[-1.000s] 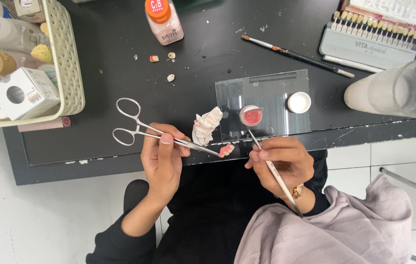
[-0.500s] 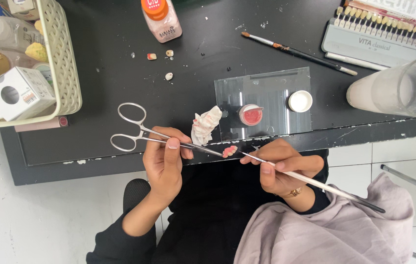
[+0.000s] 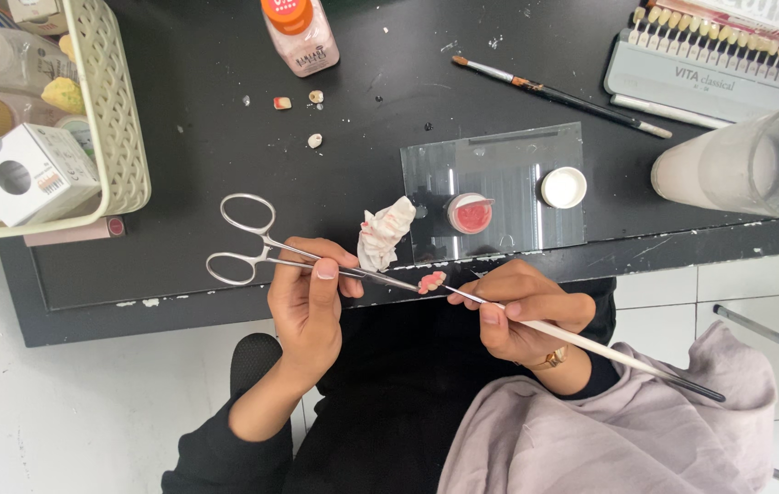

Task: The person holds a partial denture framework with locking forceps in one hand and uses a brush in the other to pick up pink acrylic powder and liquid, applying the material onto the denture teeth area. They repeatedly dip the brush into the powder dappen dish and work the material onto the prosthesis throughout the episode.

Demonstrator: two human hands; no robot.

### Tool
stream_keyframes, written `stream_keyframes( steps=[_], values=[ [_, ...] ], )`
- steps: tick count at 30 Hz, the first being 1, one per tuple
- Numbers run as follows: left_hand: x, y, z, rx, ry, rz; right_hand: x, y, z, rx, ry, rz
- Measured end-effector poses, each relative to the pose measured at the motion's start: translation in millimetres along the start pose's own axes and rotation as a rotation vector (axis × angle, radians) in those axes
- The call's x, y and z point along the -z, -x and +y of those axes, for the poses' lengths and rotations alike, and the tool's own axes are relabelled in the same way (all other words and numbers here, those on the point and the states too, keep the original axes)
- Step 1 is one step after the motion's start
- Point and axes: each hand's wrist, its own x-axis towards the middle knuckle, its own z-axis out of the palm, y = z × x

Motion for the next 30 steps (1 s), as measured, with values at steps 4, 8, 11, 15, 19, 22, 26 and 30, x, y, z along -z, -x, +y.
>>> stream_keyframes(
  steps=[4, 8, 11, 15, 19, 22, 26, 30],
  values=[
    [0.3, -1.0, -0.1, 0.001, 0.001, -0.011, 1.3, -0.3, 0.4, -0.001, 0.002, -0.009],
    [0.5, -0.8, 0.7, 0.009, 0.01, -0.008, 0.5, 0.3, 0.6, -0.003, 0.003, -0.009],
    [0.3, -1.2, 0.7, 0.006, 0.011, -0.011, 0.0, 0.5, 0.8, -0.006, 0.005, -0.006],
    [0.3, -1.4, 0.5, 0.004, -0.001, -0.011, 0.7, 0.5, 0.3, -0.028, -0.008, -0.019],
    [0.6, -0.6, 0.4, 0.013, 0.009, -0.004, 1.0, 0.7, -0.6, -0.03, -0.009, -0.027],
    [0.8, -1.3, -1.1, -0.005, 0.008, -0.015, 1.5, 0.4, -0.1, -0.028, -0.007, -0.031],
    [0.6, -0.3, -1.7, 0.0, 0.008, -0.002, 1.2, 1.1, 0.4, -0.028, -0.015, -0.027],
    [0.8, 0.0, -1.9, 0.005, 0.019, -0.001, 1.5, 1.6, 0.9, -0.029, -0.02, -0.03]
  ],
)
